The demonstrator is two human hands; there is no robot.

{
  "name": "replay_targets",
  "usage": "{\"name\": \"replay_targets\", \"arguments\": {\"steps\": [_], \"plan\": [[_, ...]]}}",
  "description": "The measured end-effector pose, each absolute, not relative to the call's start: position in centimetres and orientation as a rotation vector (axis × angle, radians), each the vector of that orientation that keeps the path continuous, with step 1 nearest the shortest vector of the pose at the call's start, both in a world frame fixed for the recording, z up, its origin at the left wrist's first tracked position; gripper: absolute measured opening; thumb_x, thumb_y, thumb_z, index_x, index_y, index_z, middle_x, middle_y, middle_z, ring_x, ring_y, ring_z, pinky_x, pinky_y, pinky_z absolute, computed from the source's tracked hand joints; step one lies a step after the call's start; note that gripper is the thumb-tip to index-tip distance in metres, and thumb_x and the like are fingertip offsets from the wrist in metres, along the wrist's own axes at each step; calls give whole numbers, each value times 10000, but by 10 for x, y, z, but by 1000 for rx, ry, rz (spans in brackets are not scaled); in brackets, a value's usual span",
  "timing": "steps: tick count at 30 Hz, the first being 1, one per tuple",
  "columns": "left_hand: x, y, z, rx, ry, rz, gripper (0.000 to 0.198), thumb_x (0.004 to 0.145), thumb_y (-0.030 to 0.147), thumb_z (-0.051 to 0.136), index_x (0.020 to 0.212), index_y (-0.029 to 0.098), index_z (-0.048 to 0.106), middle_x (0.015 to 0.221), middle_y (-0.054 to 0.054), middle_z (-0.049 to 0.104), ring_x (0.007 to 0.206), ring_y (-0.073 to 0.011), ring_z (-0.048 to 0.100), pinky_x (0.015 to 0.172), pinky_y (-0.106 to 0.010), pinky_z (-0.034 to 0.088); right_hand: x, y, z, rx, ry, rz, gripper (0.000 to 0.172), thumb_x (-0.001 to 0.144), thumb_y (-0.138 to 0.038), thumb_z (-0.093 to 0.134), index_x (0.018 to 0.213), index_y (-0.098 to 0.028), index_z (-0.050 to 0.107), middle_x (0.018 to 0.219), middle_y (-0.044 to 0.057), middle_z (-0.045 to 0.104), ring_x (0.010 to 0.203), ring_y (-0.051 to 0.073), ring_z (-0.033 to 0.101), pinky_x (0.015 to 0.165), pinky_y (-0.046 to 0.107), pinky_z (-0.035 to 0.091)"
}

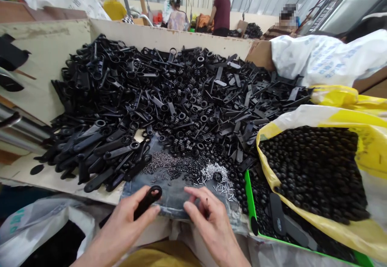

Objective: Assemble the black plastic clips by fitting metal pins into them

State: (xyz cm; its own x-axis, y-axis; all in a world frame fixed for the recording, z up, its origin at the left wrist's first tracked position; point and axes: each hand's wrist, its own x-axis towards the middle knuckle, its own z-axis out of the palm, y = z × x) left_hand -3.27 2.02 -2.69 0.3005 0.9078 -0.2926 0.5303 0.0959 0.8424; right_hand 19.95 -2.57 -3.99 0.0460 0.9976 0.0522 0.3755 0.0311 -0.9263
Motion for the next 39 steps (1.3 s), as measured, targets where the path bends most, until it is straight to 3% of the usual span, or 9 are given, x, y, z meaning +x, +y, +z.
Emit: {"name": "replay_targets", "arguments": {"steps": [2,7,12,17,24,28,33,39], "plan": [[-25,37,-23,1910,1454,386,164,969,283,522,922,234,671,836,-43,749,827,-258,698,726,-334,449,207,-22,-41,-1523,-1446,840,237,997,-367,620,1093,-238,794,823,14,665,682,164,604,615,261,470],[-6,64,-27,2358,1459,154,253,928,128,513,1037,242,711,895,-70,800,842,-297,750,707,-342,458,200,-6,-38,-1524,-1577,783,206,1014,-307,581,957,-236,766,779,3,662,645,161,584,605,265,438],[-9,67,-33,2380,1459,160,186,957,170,519,891,236,680,816,-51,778,805,-264,751,668,-307,452,182,9,-37,-1471,-1648,775,188,1000,-247,566,944,-221,743,845,20,700,681,166,595,671,271,458],[-19,65,-28,2287,1441,284,165,992,225,537,876,237,653,833,-10,769,782,-229,732,682,-298,441,172,20,-39,-1513,-1473,978,207,968,-291,599,906,-207,778,792,14,728,657,160,590,611,257,421],[-27,39,-33,2303,1326,462,172,988,220,564,860,263,671,788,17,760,723,-216,708,660,-302,411,160,13,-44,-1451,-1266,1262,235,910,-373,682,806,-168,728,643,-33,587,577,118,466,530,225,331],[-32,22,-50,2213,1400,491,153,988,265,559,893,272,679,780,-3,764,728,-241,715,676,-313,432,164,-4,-44,-1462,-1529,1019,181,971,-275,638,832,-195,721,694,-27,600,619,129,532,577,234,380],[-35,24,-52,1969,1452,553,249,997,374,546,821,257,677,709,4,734,666,-210,689,630,-277,433,169,3,-51,-1496,-1926,507,303,1096,-284,472,972,-202,736,844,36,694,699,161,664,637,257,462],[-41,29,-54,1628,1425,670,315,945,455,588,756,215,667,673,19,663,667,-183,599,616,-239,422,189,25,-48,-1527,-1849,363,295,1102,-307,469,1032,-221,742,898,46,710,784,177,705,699,262,515]]}}
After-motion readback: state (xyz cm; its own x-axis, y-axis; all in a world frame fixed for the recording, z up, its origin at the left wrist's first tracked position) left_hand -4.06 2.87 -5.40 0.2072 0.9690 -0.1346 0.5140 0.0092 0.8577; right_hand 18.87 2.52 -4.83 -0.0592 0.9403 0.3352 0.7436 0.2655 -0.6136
